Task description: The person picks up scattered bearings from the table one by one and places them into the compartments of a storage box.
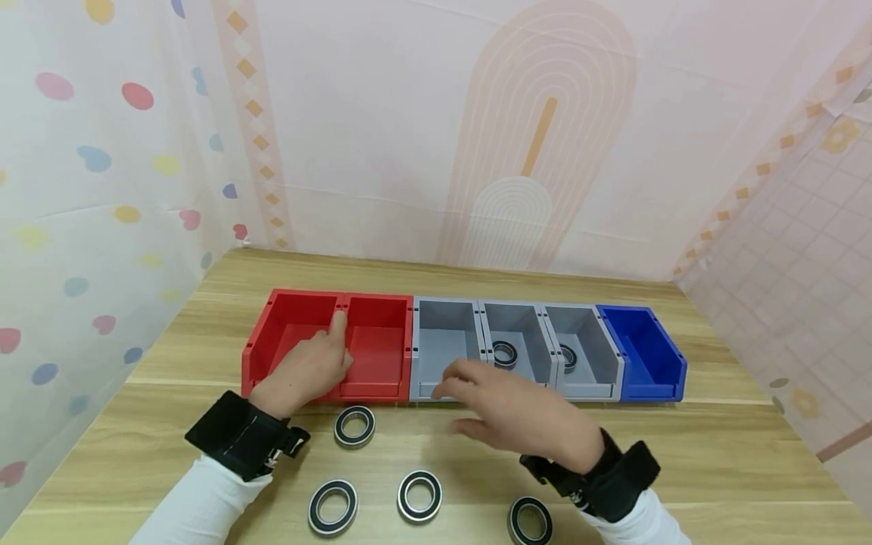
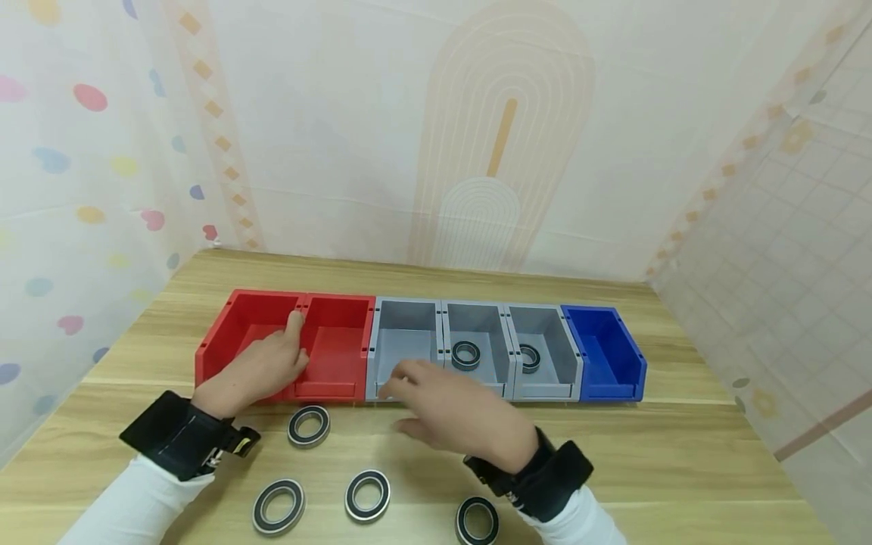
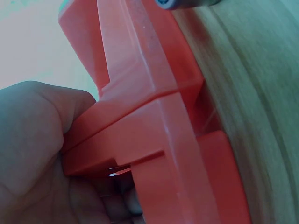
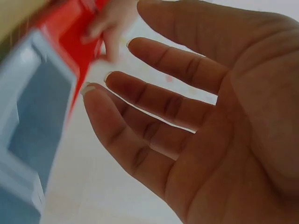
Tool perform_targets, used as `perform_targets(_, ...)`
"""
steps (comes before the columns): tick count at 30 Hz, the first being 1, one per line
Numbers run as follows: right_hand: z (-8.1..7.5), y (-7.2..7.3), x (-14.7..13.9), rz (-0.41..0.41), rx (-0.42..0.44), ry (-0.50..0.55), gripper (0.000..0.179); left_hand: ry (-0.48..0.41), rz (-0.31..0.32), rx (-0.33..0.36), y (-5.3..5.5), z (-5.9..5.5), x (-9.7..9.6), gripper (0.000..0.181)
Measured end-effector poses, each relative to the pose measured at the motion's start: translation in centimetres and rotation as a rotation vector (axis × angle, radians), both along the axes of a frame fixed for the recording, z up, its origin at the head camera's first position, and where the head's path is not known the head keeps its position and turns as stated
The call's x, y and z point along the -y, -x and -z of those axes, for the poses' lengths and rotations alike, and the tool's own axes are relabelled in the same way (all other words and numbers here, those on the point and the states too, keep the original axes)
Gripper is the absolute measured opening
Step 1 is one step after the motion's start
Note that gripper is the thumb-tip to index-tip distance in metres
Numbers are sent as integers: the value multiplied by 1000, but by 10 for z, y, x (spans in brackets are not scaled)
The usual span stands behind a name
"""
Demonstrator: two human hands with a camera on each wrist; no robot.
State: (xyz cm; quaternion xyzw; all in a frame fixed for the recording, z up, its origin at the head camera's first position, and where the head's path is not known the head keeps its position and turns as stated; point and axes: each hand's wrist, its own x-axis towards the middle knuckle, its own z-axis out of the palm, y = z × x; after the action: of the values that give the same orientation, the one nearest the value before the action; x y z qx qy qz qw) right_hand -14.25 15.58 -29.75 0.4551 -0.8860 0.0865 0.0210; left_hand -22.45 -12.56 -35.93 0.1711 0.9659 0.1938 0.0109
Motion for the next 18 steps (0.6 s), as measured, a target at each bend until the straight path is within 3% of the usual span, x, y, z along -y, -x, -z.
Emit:
perform_targets(7,19,-11,26,-115,74,-131,39,7,-3,0,-1,-2,0,55)
perform_targets(18,46,-22,49,-172,141,-303,46,10,-11,5,-2,-2,-1,55)
